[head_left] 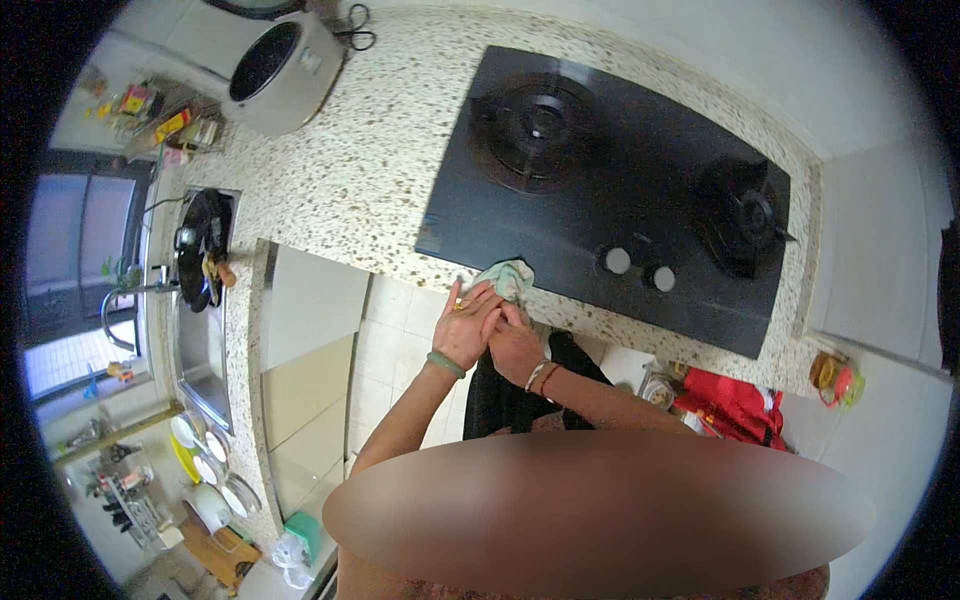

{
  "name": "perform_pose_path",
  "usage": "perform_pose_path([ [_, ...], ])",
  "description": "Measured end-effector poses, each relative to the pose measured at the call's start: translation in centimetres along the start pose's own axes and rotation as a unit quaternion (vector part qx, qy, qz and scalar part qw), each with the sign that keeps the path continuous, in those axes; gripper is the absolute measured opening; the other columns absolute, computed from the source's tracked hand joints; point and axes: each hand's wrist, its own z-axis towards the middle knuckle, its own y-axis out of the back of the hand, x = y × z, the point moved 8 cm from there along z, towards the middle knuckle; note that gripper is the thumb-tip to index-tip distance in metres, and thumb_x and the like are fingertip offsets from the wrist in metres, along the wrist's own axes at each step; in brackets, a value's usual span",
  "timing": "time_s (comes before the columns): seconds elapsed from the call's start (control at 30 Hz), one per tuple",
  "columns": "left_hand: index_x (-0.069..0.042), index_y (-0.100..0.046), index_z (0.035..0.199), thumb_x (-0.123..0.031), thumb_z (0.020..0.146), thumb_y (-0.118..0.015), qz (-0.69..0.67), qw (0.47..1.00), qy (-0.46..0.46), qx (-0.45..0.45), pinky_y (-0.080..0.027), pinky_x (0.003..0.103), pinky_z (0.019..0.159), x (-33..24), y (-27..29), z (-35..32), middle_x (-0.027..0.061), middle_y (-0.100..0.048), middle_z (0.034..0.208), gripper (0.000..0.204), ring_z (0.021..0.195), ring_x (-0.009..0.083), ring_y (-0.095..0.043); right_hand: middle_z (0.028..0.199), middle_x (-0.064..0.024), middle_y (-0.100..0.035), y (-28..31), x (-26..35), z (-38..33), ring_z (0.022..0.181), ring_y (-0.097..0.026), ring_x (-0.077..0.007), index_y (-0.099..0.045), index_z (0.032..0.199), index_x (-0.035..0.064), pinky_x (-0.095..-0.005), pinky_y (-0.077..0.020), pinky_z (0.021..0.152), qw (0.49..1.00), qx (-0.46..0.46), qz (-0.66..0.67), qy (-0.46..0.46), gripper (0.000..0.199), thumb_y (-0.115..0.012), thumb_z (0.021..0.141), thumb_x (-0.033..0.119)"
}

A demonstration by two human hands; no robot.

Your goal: The person wipes the kitchen countertop and gas stovetop with a cloth, then rinses the cloth in the sink and wrings it out. They proceed to wipe the wall tiles behind the stove and the countertop again before returning to the sink to rinse the cloth once more. Finally, the person wipes the inside of a rice cooker pot with the damp cloth.

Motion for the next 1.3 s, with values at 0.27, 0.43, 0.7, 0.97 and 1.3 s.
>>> perform_pose_path([
  [0.27,-0.003,-0.064,0.111,-0.023,0.098,-0.040,-0.001,0.994,0.064,-0.087,-0.020,0.046,0.113,10.9,5.7,-2.2,0.0100,-0.064,0.117,0.033,0.124,0.0219,-0.050,0.118,-0.0196,-0.054,-5.6,5.5,9.9,0.125,-0.037,-0.0358,-0.057,0.108,-0.0083,-0.0413,-0.0382,0.104,0.998,0.059,0.006,0.035,0.035,-0.053,0.074,0.002],
  [0.43,-0.007,-0.060,0.119,-0.026,0.100,-0.034,0.007,0.995,0.081,-0.061,-0.016,0.047,0.114,18.0,8.2,-1.0,0.0062,-0.058,0.127,0.038,0.132,0.0204,-0.040,0.119,-0.0200,-0.055,-8.2,7.4,16.5,0.124,-0.038,-0.0363,-0.061,0.107,-0.0057,-0.0424,-0.0372,0.104,0.999,0.022,-0.019,0.026,0.031,-0.057,0.080,0.007],
  [0.7,-0.021,-0.046,0.136,-0.032,0.102,-0.026,0.074,0.989,0.114,0.053,-0.006,0.054,0.114,24.9,10.5,5.7,-0.0018,-0.038,0.146,0.042,0.140,0.0150,-0.022,0.123,-0.0145,-0.056,-8.9,8.3,26.4,0.125,-0.039,-0.0314,-0.058,0.121,0.0047,-0.0425,-0.0234,0.112,0.962,0.073,-0.259,0.057,0.039,-0.052,0.086,0.020],
  [0.97,-0.021,-0.039,0.140,-0.036,0.101,-0.028,0.112,0.990,0.085,0.015,-0.010,0.055,0.113,25.9,9.6,8.8,-0.0003,-0.030,0.150,0.044,0.142,0.0234,-0.015,0.133,-0.0152,-0.050,-9.5,4.8,28.1,0.133,-0.033,-0.0323,-0.055,0.126,0.0038,-0.0441,-0.0154,0.114,0.953,0.051,-0.298,-0.008,0.045,-0.047,0.088,0.026],
  [1.3,-0.022,-0.040,0.139,-0.036,0.099,-0.031,0.091,0.994,0.064,-0.013,-0.013,0.056,0.112,27.7,11.4,13.1,0.0032,-0.033,0.148,0.043,0.141,0.0256,-0.018,0.134,-0.0148,-0.050,-9.1,2.5,32.1,0.136,-0.030,-0.0319,-0.054,0.127,0.0041,-0.0432,-0.0134,0.115,0.939,0.089,-0.331,-0.011,0.046,-0.046,0.088,0.027],
])
